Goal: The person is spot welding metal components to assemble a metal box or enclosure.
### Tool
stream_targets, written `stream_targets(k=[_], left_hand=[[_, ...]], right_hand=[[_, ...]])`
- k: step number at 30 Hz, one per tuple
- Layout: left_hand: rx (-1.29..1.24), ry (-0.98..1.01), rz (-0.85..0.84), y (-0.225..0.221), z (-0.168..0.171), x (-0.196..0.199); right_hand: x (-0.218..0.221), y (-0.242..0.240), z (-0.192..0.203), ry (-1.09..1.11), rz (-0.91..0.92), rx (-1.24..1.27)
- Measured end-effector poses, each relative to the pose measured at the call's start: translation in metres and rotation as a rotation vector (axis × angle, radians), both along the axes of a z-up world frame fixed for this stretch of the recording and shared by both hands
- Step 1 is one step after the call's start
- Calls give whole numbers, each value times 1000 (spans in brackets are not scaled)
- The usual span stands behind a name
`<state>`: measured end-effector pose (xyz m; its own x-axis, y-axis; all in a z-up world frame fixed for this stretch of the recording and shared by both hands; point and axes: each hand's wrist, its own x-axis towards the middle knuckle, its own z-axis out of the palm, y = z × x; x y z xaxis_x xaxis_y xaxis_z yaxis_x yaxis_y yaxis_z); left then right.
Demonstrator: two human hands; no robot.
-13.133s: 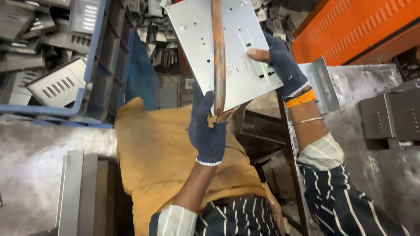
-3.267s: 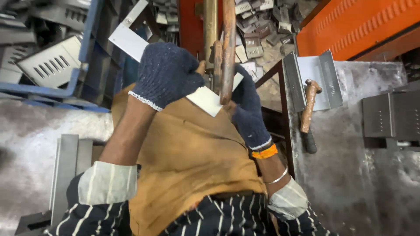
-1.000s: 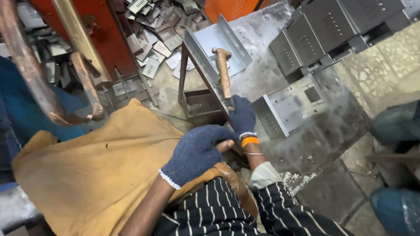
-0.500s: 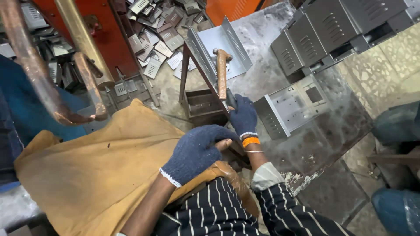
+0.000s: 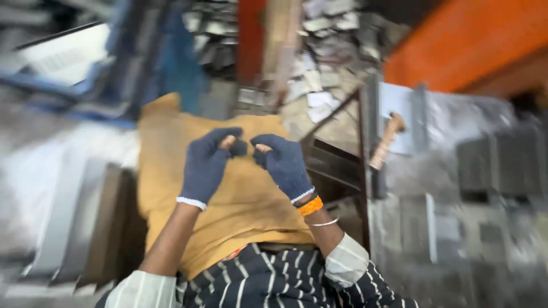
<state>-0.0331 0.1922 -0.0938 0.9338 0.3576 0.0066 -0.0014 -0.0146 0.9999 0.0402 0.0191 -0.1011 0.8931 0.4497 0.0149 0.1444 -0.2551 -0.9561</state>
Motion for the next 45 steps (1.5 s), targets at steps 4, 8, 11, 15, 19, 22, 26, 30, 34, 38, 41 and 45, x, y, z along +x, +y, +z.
stream_targets(k=[4, 8, 11, 15, 19, 22, 26, 30, 34, 38, 41, 45], left_hand=[[430, -18, 404, 71, -11, -68], [1218, 370, 837, 110, -5, -142], [1194, 710, 825, 131, -6, -181], [1314, 474, 779, 164, -27, -213], [1255, 682, 605, 131, 113, -193], [1681, 499, 260, 121, 162, -180], [1734, -355, 773, 140, 151, -131], [951, -288, 823, 217, 67, -41], [1059, 188, 571, 291, 23, 64], [902, 536, 375, 346, -29, 125], [929, 624, 426, 334, -15, 127], [1008, 175, 823, 290, 38, 88]], right_hand=[[-18, 67, 4, 161, 333, 207], [-45, 105, 20, -136, 570, 186], [-60, 114, 26, -112, 650, 152], [-75, 127, 53, -228, 727, 140], [-92, 148, 130, -713, 662, 179], [-95, 161, 140, -1056, 469, 153], [-71, 148, 92, -775, 241, -108], [-41, 103, 88, -592, -78, -317], [-22, 57, 52, -829, -194, -309], [-20, 31, 40, -425, -200, -704], [-21, 32, 43, -373, -224, -730], [-27, 46, 62, -463, -213, -636]])
